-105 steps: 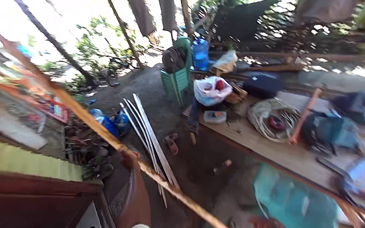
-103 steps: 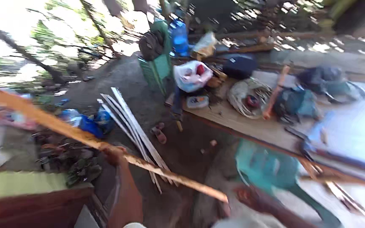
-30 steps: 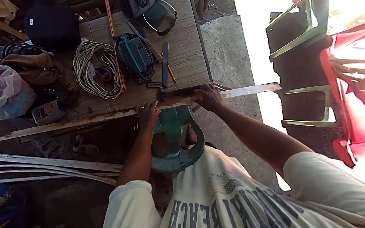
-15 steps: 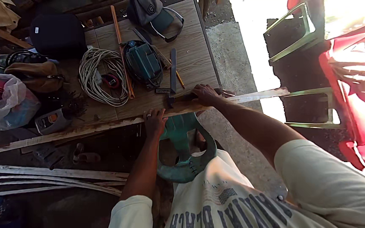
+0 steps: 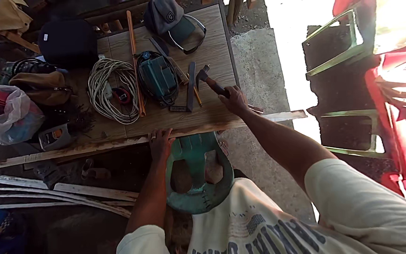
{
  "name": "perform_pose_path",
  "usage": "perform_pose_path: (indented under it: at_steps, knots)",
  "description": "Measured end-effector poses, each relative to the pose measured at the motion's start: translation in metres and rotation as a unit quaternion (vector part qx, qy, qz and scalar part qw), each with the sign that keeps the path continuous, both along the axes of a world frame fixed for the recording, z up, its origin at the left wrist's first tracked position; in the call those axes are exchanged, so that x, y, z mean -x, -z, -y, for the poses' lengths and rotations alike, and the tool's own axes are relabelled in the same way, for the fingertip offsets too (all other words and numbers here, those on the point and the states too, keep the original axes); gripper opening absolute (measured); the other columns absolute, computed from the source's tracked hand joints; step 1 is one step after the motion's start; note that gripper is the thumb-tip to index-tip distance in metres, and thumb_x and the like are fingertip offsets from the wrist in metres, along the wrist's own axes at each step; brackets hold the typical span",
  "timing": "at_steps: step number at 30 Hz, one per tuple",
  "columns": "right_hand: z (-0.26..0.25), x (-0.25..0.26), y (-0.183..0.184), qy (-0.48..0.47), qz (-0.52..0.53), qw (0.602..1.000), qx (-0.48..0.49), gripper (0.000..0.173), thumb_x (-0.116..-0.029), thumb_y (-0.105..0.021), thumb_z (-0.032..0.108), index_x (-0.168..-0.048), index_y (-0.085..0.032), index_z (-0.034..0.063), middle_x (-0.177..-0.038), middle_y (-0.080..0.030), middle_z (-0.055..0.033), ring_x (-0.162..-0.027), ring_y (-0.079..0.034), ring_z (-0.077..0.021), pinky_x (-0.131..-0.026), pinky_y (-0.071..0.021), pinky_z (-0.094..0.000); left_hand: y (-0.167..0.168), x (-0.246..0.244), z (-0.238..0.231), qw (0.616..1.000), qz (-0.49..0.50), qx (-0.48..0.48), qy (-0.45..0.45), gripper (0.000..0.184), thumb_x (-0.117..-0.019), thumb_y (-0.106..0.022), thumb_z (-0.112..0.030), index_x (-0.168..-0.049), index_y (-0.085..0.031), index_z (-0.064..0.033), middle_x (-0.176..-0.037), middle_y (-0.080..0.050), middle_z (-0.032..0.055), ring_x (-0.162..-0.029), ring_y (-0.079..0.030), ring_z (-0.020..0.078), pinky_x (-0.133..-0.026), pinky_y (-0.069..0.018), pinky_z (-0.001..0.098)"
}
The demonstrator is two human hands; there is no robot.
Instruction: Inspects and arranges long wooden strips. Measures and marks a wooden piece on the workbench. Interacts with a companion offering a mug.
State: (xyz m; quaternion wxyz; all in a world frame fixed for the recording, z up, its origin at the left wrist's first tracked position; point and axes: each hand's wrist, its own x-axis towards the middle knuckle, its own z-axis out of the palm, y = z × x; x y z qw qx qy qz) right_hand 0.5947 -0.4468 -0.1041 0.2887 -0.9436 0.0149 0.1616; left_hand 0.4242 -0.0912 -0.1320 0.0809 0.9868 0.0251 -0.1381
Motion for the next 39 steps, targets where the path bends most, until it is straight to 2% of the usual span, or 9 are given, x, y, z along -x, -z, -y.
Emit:
perform_pose_path:
  at_steps: [4,11,16,19,25,30,34,36,39]
  knots:
    - [0.004,-0.037,0.0,0.108,-0.043,0.993,0.036,0.051,-0.0991,-0.06,0.046,-0.132,-0.062,0.008,-0.131,-0.06,-0.0204,-0.119,-0.061,-0.038,-0.097,-0.0522,-0.0584,-0.005,-0.007,-0.002,0.999,-0.022,-0.012,-0.04,0.044,-0.1006,-0.062,-0.049,-0.143,-0.057,-0.0394,-0.15,-0.054,0.0058,-0.149,-0.037,0.0318,-0.123,-0.0203,0.0628]
    - [-0.012,-0.068,0.008,0.151,-0.064,0.985,0.048,0.051,-0.0971,-0.063,0.045,-0.131,-0.063,0.0069,-0.133,-0.06,-0.0208,-0.123,-0.06,-0.0377,-0.1,-0.0509,-0.0568,-0.005,-0.018,-0.013,0.995,-0.037,-0.015,-0.094,0.045,-0.1002,-0.064,-0.045,-0.144,-0.057,-0.0384,-0.156,-0.048,0.0061,-0.153,-0.029,0.0318,-0.123,-0.0186,0.0629]
    - [-0.025,-0.079,0.013,0.154,-0.081,0.983,0.049,0.055,-0.0969,-0.062,0.048,-0.131,-0.062,0.0054,-0.134,-0.06,-0.0212,-0.125,-0.059,-0.0377,-0.1,-0.0498,-0.0582,-0.021,-0.028,0.0,0.992,-0.079,-0.028,-0.091,0.05,-0.0995,-0.065,-0.033,-0.148,-0.055,-0.0248,-0.162,-0.039,0.0142,-0.155,-0.023,0.0384,-0.123,-0.0188,0.0638]
    - [-0.03,-0.082,0.012,0.144,-0.083,0.984,0.068,0.056,-0.0973,-0.061,0.049,-0.133,-0.062,0.0064,-0.134,-0.06,-0.0208,-0.127,-0.057,-0.0382,-0.101,-0.0474,-0.0575,-0.025,-0.035,0.021,0.996,-0.068,0.004,-0.063,0.052,-0.0999,-0.061,-0.034,-0.151,-0.052,-0.0238,-0.163,-0.038,0.0108,-0.157,-0.02,0.0336,-0.126,-0.0122,0.0608]
    - [-0.031,-0.081,0.012,0.126,-0.062,0.986,0.092,0.054,-0.0959,-0.063,0.048,-0.129,-0.064,0.006,-0.134,-0.061,-0.0195,-0.128,-0.055,-0.0379,-0.102,-0.0462,-0.0575,-0.009,-0.075,0.06,0.996,0.012,0.08,0.037,0.038,-0.1073,-0.05,-0.022,-0.144,-0.06,-0.018,-0.157,-0.049,0.0033,-0.152,-0.034,0.029,-0.121,-0.0341,0.0519]
    - [-0.054,-0.053,0.007,-0.005,0.069,0.995,0.072,0.044,-0.0979,-0.063,0.033,-0.136,-0.062,0.0118,-0.133,-0.06,-0.017,-0.126,-0.056,-0.0364,-0.101,-0.0487,-0.0528,0.004,-0.115,0.075,0.997,-0.015,0.036,0.07,0.042,-0.104,-0.055,-0.016,-0.146,-0.057,-0.015,-0.155,-0.049,0.0086,-0.149,-0.037,0.0339,-0.118,-0.0366,0.0557]
    - [-0.095,-0.019,0.022,-0.101,-0.034,0.993,0.042,0.041,-0.1003,-0.062,0.037,-0.131,-0.063,0.0093,-0.125,-0.066,-0.0161,-0.12,-0.063,-0.0365,-0.094,-0.0558,-0.0538,0.004,-0.126,0.074,0.996,-0.026,0.031,0.084,0.035,-0.1032,-0.058,-0.017,-0.137,-0.063,-0.0145,-0.142,-0.058,0.0117,-0.137,-0.05,0.0363,-0.108,-0.0451,0.0588]
    - [-0.107,-0.011,0.029,-0.096,-0.03,0.994,0.045,0.031,-0.1001,-0.062,0.028,-0.121,-0.067,0.0058,-0.12,-0.068,-0.0173,-0.116,-0.064,-0.0373,-0.092,-0.0561,-0.0552,0.002,-0.121,0.069,0.993,-0.011,0.059,0.099,0.035,-0.1047,-0.058,-0.022,-0.138,-0.062,-0.0129,-0.142,-0.058,0.0132,-0.137,-0.05,0.0374,-0.109,-0.0448,0.0597]
    - [-0.106,-0.01,0.021,-0.08,-0.056,0.993,0.066,0.025,-0.1014,-0.057,0.019,-0.12,-0.066,0.0042,-0.117,-0.069,-0.0181,-0.115,-0.065,-0.0375,-0.088,-0.0579,-0.0557,-0.005,-0.102,0.075,0.984,0.022,0.155,0.085,0.037,-0.1035,-0.06,-0.022,-0.138,-0.061,-0.0081,-0.138,-0.058,0.0185,-0.124,-0.06,0.0379,-0.102,-0.0507,0.0576]
